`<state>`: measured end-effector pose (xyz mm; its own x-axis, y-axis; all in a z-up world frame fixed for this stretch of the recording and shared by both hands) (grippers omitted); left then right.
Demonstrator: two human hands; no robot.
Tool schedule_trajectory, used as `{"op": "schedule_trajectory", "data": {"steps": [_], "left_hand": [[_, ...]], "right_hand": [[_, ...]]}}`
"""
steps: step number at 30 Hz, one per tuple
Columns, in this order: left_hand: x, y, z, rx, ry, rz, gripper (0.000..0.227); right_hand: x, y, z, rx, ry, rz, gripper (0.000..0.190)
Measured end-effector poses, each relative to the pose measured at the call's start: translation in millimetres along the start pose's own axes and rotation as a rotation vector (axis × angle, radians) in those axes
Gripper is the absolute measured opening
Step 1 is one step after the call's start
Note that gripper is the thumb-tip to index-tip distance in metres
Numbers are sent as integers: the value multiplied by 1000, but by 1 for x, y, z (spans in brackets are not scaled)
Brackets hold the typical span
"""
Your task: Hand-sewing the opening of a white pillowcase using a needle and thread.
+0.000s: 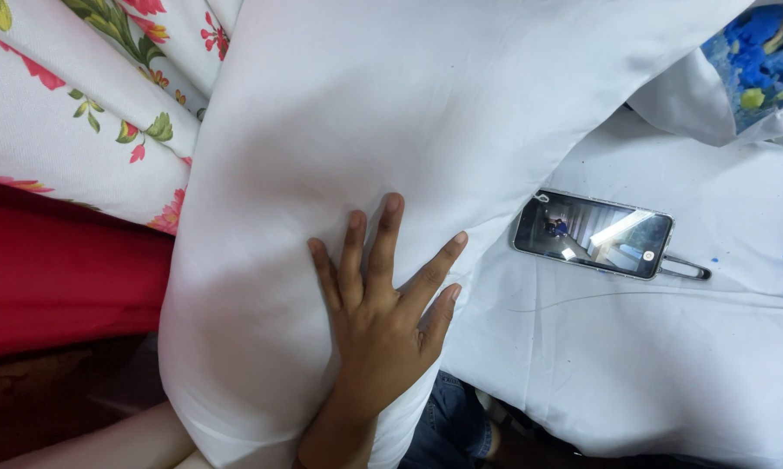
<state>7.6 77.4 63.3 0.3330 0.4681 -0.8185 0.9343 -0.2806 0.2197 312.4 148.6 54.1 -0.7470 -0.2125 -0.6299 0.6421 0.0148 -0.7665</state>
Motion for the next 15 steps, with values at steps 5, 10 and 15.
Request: {"op": "schedule_trajectory", "data": {"steps": [5,10,15], "left_hand": [[-1,0,0,-4,1,10,34],[-5,0,-1,44,-8,55,33],[-5,-4,8,104,81,90,25]], "right_hand": [[46,-48,8,56,19,107,41],[81,-129,16,-485,16,-11,6],[69,-126,14,-484,44,-80,5]]}}
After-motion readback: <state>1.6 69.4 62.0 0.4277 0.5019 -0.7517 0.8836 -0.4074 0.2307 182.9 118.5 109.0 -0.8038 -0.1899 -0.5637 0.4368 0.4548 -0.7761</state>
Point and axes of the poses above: each hand's wrist, its own z-axis away from the middle knuckle, its own x-axis out of the palm, y = z × x, the point moved 9 cm from there along -z, towards the middle knuckle, and after that the axes turned 1 degree about z, right-handed, at the moved point
